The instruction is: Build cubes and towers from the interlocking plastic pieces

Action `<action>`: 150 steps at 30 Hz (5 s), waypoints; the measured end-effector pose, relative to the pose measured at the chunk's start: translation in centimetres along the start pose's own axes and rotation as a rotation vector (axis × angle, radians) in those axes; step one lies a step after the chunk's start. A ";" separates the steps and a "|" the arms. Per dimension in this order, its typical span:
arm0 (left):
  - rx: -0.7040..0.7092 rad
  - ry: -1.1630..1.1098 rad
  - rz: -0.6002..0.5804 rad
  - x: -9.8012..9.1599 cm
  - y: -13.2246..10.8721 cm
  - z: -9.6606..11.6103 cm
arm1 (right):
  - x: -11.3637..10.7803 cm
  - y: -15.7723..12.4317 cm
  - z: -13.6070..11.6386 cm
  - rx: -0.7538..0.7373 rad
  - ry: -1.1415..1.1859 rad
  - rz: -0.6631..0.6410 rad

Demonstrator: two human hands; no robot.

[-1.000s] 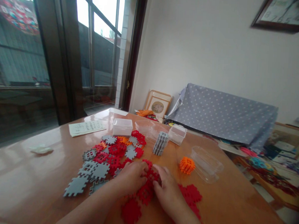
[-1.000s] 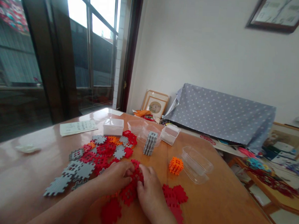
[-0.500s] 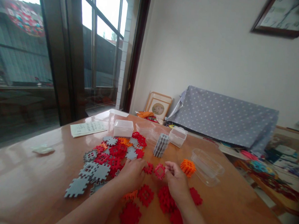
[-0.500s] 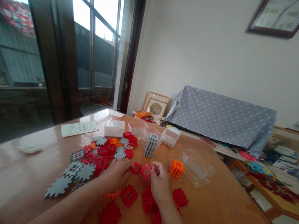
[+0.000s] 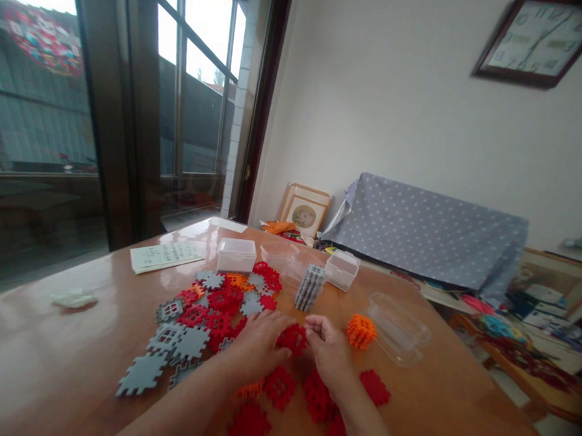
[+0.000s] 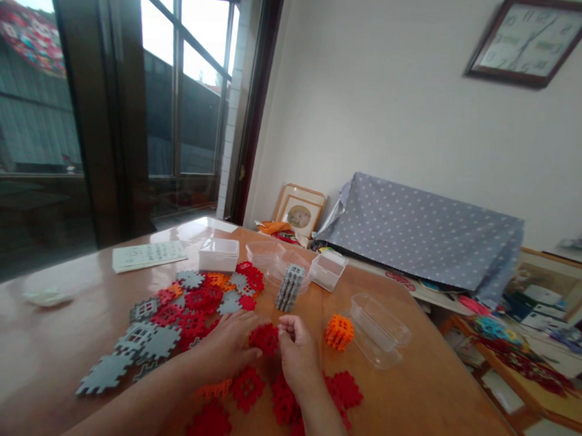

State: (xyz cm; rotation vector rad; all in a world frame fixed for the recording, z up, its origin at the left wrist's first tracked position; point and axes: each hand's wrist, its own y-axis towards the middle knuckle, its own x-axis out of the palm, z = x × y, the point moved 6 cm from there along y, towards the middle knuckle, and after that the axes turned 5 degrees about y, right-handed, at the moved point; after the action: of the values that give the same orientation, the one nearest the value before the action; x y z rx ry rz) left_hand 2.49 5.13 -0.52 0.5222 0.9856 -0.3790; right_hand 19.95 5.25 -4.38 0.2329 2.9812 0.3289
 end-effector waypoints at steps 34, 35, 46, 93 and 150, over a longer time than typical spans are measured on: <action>-0.099 0.239 -0.008 1.0 1.3 -3.0 | -0.3 -0.2 -0.1 0.036 -0.130 0.087; -0.098 0.240 -0.011 1.0 1.3 -3.0 | -0.3 -0.1 0.0 0.032 -0.141 0.085; -0.138 0.182 -0.012 1.3 1.2 -3.6 | -0.7 -0.5 0.8 0.039 -0.453 0.011; -0.237 -0.046 0.038 -1.1 0.6 -2.9 | 3.0 -7.7 -7.0 -0.148 -1.009 -0.395; -0.119 -0.994 -0.038 0.9 1.1 -0.8 | 0.1 -3.8 -6.3 -0.334 -0.847 -0.076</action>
State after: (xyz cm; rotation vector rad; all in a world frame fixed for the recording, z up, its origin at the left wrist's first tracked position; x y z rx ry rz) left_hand 2.90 6.40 -1.37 0.1523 0.0531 -0.5321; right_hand 18.37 0.35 0.89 0.1638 2.0618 0.5448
